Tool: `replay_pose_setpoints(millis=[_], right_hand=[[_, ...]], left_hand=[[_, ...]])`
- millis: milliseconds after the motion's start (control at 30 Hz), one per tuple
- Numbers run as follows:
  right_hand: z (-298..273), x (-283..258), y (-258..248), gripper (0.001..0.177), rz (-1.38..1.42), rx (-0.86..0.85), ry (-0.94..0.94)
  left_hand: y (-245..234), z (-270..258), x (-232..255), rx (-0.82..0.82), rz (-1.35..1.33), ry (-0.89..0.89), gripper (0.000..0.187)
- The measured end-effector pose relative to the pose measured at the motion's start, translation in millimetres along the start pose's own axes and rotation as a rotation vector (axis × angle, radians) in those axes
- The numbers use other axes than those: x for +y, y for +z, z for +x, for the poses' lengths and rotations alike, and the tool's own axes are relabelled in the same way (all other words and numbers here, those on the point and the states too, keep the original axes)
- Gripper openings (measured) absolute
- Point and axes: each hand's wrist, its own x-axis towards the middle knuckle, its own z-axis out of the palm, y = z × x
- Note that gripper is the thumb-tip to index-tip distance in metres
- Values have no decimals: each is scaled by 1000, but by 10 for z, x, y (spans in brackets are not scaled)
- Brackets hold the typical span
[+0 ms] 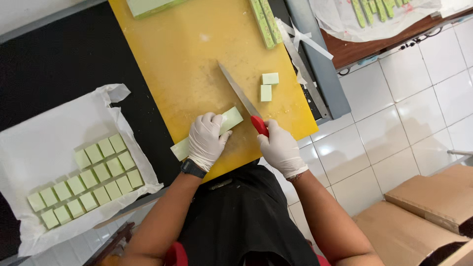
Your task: The person cuts long green bars into small cubes on a yellow cutting board using a knife. The cubes are then arranged neatly on a white paper-lined tray.
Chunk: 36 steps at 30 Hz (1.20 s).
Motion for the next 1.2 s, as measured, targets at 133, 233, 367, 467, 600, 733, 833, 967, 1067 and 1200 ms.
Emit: replay_pose_setpoints(millis=[133, 233, 367, 467, 600, 733, 833, 967, 1067, 1200], right_hand=[[-97, -175, -211, 52, 113, -61, 57], [-48, -142, -180, 55, 104, -93, 32], [-34, -114, -145, 47, 38, -111, -1], [54, -23, -98, 43, 4, -108, -10], [101, -18, -169, 36, -203, -138, -47], [10, -253, -220, 40, -224, -176, -90], [-7, -388, -187, 43, -298, -192, -105], [14, -376, -77, 43, -340, -172, -99], [-7, -384, -68, 41, -381, -165, -100], [-21, -375, -59, 42, -394, -165, -92]], left_hand=[[-16, -29, 44, -4, 1, -39, 54], [-27, -31, 95, 44, -51, -31, 54], [-129, -1, 205, 99, -80, 19, 49], [-6, -55, 231, 135, -52, -6, 46], [21, -79, 300, 177, -88, -45, 40], [-41, -67, 352, 176, -61, -75, 29], [-30, -29, 344, 203, -75, -61, 28], [-50, -14, 353, 262, -119, -54, 27], [-79, -6, 345, 235, -116, -49, 26], [-113, 13, 337, 241, -141, -38, 23]])
